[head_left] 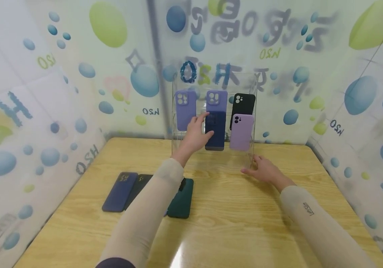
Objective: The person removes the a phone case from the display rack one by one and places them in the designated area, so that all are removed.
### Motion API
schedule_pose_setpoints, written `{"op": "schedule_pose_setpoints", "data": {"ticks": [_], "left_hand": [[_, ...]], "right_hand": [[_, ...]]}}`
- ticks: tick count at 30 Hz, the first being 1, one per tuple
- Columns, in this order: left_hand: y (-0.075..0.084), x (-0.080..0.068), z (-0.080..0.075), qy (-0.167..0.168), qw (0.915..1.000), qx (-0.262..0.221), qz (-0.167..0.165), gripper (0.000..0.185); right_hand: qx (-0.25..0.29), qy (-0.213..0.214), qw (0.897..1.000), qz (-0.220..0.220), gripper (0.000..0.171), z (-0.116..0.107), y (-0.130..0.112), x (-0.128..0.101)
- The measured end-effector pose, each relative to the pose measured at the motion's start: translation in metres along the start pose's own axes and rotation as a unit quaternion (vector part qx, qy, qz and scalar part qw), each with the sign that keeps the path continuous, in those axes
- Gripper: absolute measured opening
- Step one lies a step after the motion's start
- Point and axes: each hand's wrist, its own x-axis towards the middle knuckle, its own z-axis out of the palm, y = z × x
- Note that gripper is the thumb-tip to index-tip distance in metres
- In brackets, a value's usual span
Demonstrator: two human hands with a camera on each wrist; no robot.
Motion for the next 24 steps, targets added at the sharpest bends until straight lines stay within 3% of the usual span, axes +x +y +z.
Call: {"op": "schedule_pose_setpoints", "data": {"ticks": [3,14,24], "left_hand": [[0.0,0.002,0.003,0.003,1.0,-0.002,-0.001,0.078],[-0.002,0.012,0.01,0.018,0.9997,0.009,-0.012,0.082],[-0.004,0.015,0.016,0.017,0.9993,0.025,-0.021,0.081]], "right_hand": [[-0.009,-0.004,1.0,-0.002,0.108,0.002,0.0,0.001],[0.061,-0.027,0.998,0.023,0.11,-0.004,-0.002,0.001],[0.038,-0.038,0.998,0.026,0.105,-0.007,-0.003,0.001]]}}
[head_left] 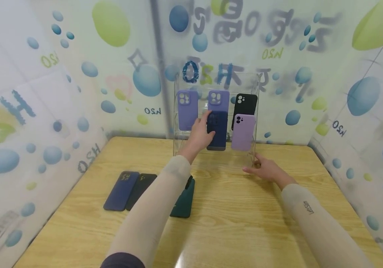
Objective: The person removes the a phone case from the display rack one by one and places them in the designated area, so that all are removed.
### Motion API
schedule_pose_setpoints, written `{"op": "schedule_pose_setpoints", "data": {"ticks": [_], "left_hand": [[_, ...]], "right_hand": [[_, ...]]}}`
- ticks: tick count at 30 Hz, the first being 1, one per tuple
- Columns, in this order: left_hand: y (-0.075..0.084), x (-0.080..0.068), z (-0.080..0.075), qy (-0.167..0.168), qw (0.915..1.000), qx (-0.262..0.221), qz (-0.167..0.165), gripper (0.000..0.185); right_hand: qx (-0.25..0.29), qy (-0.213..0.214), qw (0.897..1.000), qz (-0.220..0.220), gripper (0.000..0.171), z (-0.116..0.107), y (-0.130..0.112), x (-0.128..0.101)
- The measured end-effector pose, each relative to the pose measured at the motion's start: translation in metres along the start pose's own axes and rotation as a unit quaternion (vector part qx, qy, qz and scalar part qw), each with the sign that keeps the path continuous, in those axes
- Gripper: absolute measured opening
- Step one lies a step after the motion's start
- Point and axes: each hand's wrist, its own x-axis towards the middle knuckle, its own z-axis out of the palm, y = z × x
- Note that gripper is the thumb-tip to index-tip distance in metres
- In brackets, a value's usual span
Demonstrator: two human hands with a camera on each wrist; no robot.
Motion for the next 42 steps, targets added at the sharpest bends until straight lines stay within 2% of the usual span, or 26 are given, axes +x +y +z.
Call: {"op": "schedule_pose_setpoints", "data": {"ticks": [9,19,24,42], "left_hand": [[-0.007,-0.001,0.008,-0.002,0.9999,-0.015,-0.006,0.091],[-0.016,-0.002,0.009,0.025,0.9985,-0.033,0.036,0.092],[-0.019,-0.002,0.009,0.024,0.997,-0.051,0.054,0.092],[-0.028,-0.002,0.005,0.018,0.9933,-0.091,0.068,0.106]], "right_hand": [[-0.012,0.01,1.0,-0.019,0.108,0.006,0.006,0.002],[-0.023,0.014,0.999,-0.02,0.103,0.006,0.0,0.0],[-0.03,0.016,0.999,-0.02,0.103,0.005,-0.001,-0.001],[-0.027,0.013,0.999,-0.015,0.105,0.003,-0.001,-0.001]]}}
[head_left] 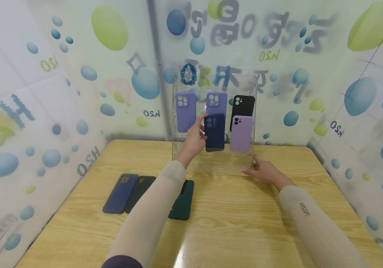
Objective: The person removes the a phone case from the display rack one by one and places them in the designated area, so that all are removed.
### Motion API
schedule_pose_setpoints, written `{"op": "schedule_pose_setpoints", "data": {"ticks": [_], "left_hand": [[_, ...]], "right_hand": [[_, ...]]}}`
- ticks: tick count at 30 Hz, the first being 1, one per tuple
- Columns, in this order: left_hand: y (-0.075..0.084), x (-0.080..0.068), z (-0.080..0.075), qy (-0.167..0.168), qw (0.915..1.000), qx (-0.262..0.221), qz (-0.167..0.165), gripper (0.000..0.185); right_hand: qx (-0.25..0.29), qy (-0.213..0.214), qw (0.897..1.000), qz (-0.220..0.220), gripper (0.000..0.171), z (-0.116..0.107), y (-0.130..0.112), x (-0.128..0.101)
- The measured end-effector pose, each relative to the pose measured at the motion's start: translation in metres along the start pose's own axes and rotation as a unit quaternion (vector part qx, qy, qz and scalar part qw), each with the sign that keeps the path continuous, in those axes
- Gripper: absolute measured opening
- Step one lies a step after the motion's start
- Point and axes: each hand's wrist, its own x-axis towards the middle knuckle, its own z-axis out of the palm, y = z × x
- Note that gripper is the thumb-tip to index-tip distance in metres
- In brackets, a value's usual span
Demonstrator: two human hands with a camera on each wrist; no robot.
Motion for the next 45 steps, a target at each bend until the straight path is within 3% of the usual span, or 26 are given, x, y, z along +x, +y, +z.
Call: {"op": "schedule_pose_setpoints", "data": {"ticks": [7,15,20,26,36,45], "left_hand": [[0.003,0.001,-0.002,0.024,0.9997,-0.002,0.008,0.098],[0.015,0.004,-0.015,0.077,0.9951,-0.036,0.051,0.091],[0.021,-0.001,-0.023,0.092,0.9911,-0.091,0.03,0.089],[0.034,-0.014,-0.035,0.083,0.98,-0.181,-0.011,0.091],[0.063,-0.047,-0.064,0.075,0.9531,-0.29,-0.041,0.094],[0.057,-0.081,-0.07,0.053,0.9482,-0.306,-0.068,0.091]], "right_hand": [[0.001,0.003,1.0,-0.006,0.105,0.002,0.002,0.0],[0.003,0.009,1.0,-0.013,0.101,0.003,0.002,0.001],[0.011,-0.005,1.0,-0.002,0.101,0.002,0.001,-0.001],[0.014,-0.011,1.0,0.0,0.102,0.001,0.001,-0.003],[0.025,-0.015,1.0,0.003,0.103,-0.001,0.0,-0.005],[0.02,-0.015,1.0,0.001,0.104,0.0,0.0,-0.004]]}}
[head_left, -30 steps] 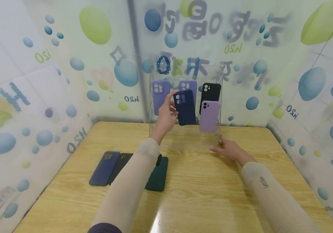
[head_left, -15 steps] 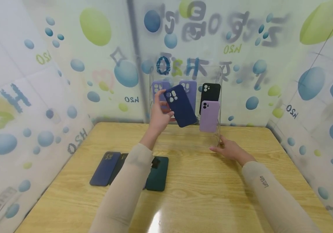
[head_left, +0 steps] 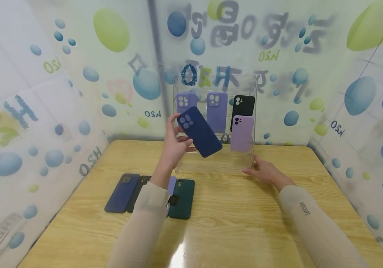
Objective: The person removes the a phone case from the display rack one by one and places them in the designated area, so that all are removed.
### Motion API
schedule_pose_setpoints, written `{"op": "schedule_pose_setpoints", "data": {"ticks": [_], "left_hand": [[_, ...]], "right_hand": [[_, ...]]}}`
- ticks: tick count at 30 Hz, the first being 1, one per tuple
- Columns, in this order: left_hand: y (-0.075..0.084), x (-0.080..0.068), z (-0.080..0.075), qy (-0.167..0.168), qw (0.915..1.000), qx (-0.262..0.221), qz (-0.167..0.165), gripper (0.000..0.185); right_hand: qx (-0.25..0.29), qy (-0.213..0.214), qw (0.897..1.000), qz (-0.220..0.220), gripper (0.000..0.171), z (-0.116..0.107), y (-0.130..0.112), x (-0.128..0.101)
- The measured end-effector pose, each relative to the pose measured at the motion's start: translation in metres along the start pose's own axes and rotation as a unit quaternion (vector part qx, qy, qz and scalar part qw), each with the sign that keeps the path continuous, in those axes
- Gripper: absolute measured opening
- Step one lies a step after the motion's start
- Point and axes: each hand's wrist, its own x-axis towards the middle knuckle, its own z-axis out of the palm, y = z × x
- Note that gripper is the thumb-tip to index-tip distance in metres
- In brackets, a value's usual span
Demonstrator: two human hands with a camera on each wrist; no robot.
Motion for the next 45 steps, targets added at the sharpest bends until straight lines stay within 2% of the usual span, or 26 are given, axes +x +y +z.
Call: {"op": "schedule_pose_setpoints", "data": {"ticks": [3,9,12,21,24,32,38,45], "left_hand": [[-0.009,-0.009,-0.003,-0.005,0.9999,0.001,-0.014,0.091],[-0.03,-0.02,-0.007,-0.007,0.9998,0.014,-0.015,0.09],[-0.038,-0.026,-0.007,-0.007,0.9994,0.023,-0.025,0.09],[-0.052,-0.047,-0.004,-0.001,0.9966,0.053,-0.063,0.093],[-0.057,-0.051,-0.004,-0.008,0.9948,0.072,-0.072,0.093],[-0.078,-0.064,-0.005,-0.078,0.9829,0.113,-0.122,0.091],[-0.094,-0.066,-0.003,-0.128,0.9728,0.128,-0.145,0.092],[-0.103,-0.073,0.0,-0.156,0.958,0.153,-0.185,0.092]], "right_hand": [[-0.002,-0.003,1.0,0.002,0.104,0.0,0.001,0.0],[-0.003,-0.003,1.0,-0.002,0.103,-0.001,0.002,0.001],[-0.002,-0.004,1.0,0.001,0.103,0.0,0.003,0.002],[-0.003,-0.002,1.0,0.0,0.106,0.002,0.003,0.005],[-0.003,-0.001,1.0,-0.001,0.106,0.002,0.002,0.004],[0.0,-0.009,1.0,0.003,0.106,0.001,0.002,0.004],[0.003,-0.006,1.0,0.004,0.104,0.001,0.001,0.002],[-0.003,0.003,1.0,-0.001,0.103,0.001,0.001,0.001]]}}
